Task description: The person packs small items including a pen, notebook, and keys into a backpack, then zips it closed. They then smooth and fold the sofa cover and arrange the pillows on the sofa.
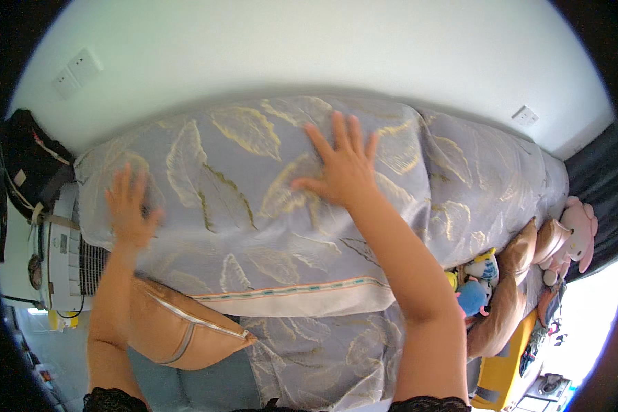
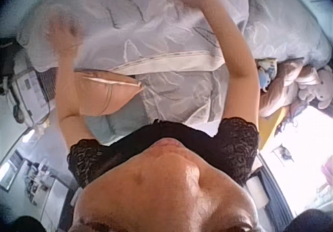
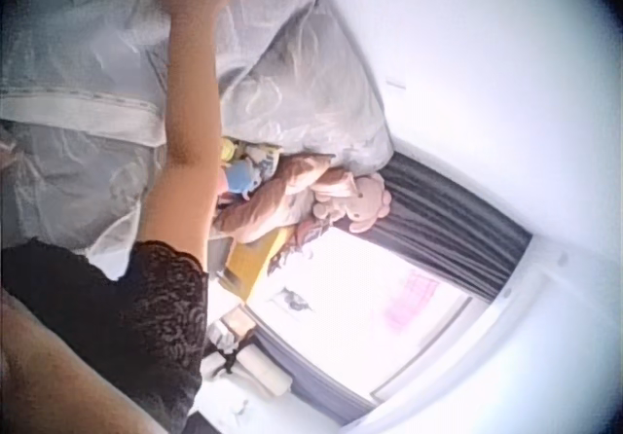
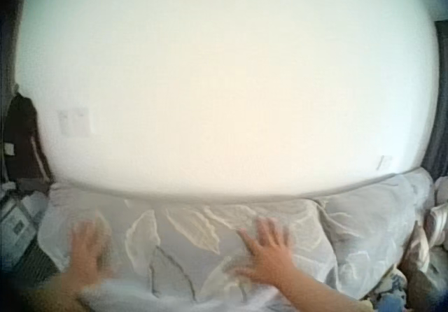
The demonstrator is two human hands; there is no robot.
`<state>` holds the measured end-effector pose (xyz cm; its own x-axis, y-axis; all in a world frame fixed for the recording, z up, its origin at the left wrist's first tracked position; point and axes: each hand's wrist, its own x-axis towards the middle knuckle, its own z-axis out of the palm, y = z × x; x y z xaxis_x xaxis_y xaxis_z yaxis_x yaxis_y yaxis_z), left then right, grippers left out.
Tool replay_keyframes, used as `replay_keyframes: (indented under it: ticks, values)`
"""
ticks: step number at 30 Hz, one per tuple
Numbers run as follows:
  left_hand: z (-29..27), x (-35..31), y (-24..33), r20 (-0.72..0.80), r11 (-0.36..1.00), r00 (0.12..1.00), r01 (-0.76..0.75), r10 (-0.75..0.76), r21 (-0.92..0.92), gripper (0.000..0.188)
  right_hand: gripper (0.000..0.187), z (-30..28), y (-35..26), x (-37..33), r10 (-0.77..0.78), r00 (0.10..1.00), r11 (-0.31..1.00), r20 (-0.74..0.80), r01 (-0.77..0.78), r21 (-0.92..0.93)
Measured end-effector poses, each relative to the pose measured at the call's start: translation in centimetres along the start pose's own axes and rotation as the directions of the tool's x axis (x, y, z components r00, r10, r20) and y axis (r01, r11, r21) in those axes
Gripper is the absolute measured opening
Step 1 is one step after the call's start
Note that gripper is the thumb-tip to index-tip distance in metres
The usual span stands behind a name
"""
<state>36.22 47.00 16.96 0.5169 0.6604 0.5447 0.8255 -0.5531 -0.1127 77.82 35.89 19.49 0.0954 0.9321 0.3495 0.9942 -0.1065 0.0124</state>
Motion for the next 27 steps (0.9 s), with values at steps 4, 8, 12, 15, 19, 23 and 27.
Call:
replay_keyframes:
  ticks: [4, 8, 12, 15, 19, 23, 27]
  values:
    - [1.7, -3.4, -3.0, -0.015, 0.988, 0.999, -0.04, 0.042, 0.152, 0.087, 0.089, 0.7, -1.8, -4.1, -0.174, 0.978, 0.984, -0.118, 0.169, -0.053]
    - [6.8, 4.5, -5.6, -0.109, 0.981, 0.994, 0.05, -0.029, 0.19, 0.078, 0.084, 4.4, -0.5, 4.9, -0.1, 0.982, 0.985, -0.159, 0.076, -0.154]
    - [8.9, 5.2, -6.1, -0.108, 0.988, 0.994, 0.031, -0.015, 0.153, 0.072, 0.082, 5.3, 0.1, 5.1, -0.121, 0.979, 0.985, -0.167, 0.098, -0.139]
    - [7.2, 3.9, -6.9, -0.023, 0.992, 0.999, 0.029, -0.026, 0.122, 0.069, 0.079, 2.5, 0.3, 3.0, -0.175, 0.983, 0.983, -0.054, 0.177, 0.045]
    - [2.6, 2.3, -7.8, 0.108, 0.999, 0.994, -0.016, 0.011, 0.042, 0.067, 0.077, -1.3, 5.9, -3.1, 0.031, 0.97, 0.986, -0.24, 0.01, 0.167]
    - [1.9, -1.3, -9.8, -0.092, 0.976, 0.973, 0.217, -0.214, 0.029, 0.064, 0.071, -0.5, 13.3, -12.3, 0.295, 0.89, 0.955, -0.348, -0.285, 0.081]
    - [5.6, -1.8, -12.8, -0.071, 0.835, 0.862, 0.504, -0.502, 0.22, 0.063, 0.071, 4.2, 13.6, -7.7, 0.274, 0.956, 0.961, -0.1, -0.269, 0.067]
